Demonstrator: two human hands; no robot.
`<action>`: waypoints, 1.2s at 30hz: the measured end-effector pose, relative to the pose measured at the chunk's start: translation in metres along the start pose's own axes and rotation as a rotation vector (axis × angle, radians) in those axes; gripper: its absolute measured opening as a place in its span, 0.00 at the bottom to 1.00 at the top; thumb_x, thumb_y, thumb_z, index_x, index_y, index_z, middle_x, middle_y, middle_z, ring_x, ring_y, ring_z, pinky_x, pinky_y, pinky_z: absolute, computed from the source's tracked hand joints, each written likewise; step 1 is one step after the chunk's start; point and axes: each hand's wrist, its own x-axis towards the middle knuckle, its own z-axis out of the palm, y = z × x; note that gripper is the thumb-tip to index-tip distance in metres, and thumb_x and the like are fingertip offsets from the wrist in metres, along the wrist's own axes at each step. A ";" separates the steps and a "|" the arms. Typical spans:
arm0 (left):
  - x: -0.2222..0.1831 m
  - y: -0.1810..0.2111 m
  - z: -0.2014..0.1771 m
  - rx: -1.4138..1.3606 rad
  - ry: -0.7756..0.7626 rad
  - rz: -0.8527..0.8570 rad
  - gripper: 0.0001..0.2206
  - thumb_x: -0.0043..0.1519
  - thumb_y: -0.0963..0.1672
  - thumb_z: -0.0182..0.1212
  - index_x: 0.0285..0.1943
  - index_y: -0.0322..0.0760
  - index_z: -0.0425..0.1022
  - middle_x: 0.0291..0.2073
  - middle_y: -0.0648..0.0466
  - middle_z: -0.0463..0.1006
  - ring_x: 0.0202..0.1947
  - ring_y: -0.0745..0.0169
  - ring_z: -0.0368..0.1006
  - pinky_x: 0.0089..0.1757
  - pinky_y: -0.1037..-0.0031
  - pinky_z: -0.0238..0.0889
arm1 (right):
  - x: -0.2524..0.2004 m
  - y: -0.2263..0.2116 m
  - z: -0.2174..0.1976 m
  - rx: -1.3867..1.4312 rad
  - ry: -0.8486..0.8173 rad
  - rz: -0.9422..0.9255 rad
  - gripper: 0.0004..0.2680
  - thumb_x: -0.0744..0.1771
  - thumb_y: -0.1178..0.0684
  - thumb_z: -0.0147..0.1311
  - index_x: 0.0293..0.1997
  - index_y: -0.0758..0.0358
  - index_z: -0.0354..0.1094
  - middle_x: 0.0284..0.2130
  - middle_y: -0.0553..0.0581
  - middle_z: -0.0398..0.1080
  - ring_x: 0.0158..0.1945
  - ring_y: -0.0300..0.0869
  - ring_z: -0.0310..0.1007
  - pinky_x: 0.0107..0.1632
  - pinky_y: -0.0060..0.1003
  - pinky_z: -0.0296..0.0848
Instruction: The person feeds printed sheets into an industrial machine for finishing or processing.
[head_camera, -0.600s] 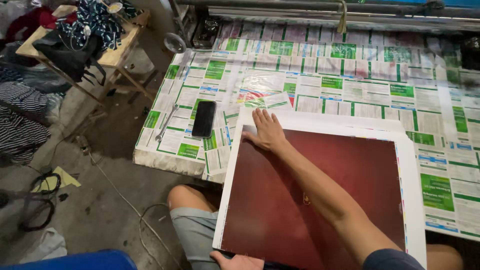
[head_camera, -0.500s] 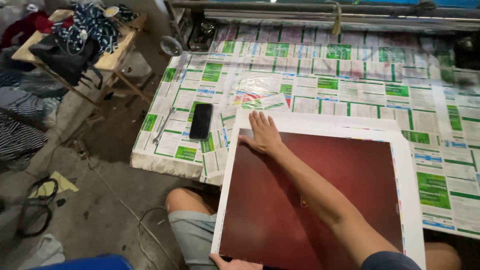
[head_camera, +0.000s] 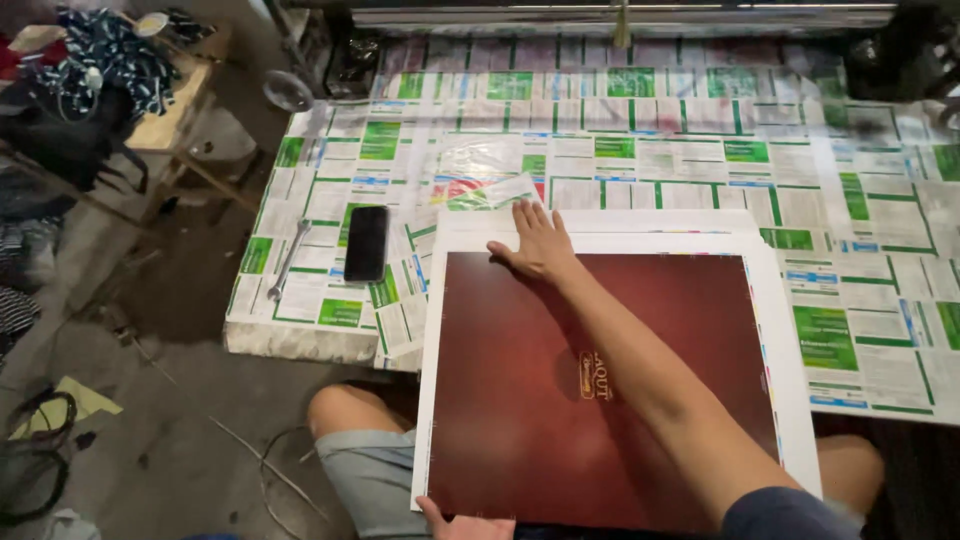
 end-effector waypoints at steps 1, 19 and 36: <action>0.001 -0.004 0.017 0.002 0.013 -0.009 0.45 0.59 0.67 0.52 0.80 0.51 0.42 0.78 0.52 0.43 0.76 0.40 0.40 0.68 0.38 0.34 | -0.006 -0.003 0.003 0.007 -0.008 0.012 0.40 0.66 0.19 0.34 0.78 0.65 0.37 0.77 0.65 0.39 0.79 0.53 0.34 0.74 0.58 0.37; 0.006 -0.009 0.048 0.061 0.377 0.101 0.40 0.57 0.61 0.58 0.77 0.50 0.55 0.75 0.51 0.54 0.72 0.40 0.49 0.63 0.37 0.38 | -0.163 0.040 -0.076 0.316 0.434 -0.021 0.33 0.65 0.37 0.62 0.74 0.63 0.50 0.72 0.73 0.52 0.69 0.62 0.53 0.67 0.59 0.54; 0.002 -0.009 0.051 0.061 0.568 0.154 0.32 0.59 0.57 0.59 0.73 0.49 0.64 0.72 0.55 0.64 0.70 0.50 0.57 0.64 0.46 0.42 | -0.307 0.257 -0.051 0.138 0.300 0.761 0.21 0.65 0.36 0.61 0.48 0.70 0.75 0.42 0.71 0.77 0.47 0.62 0.76 0.50 0.53 0.73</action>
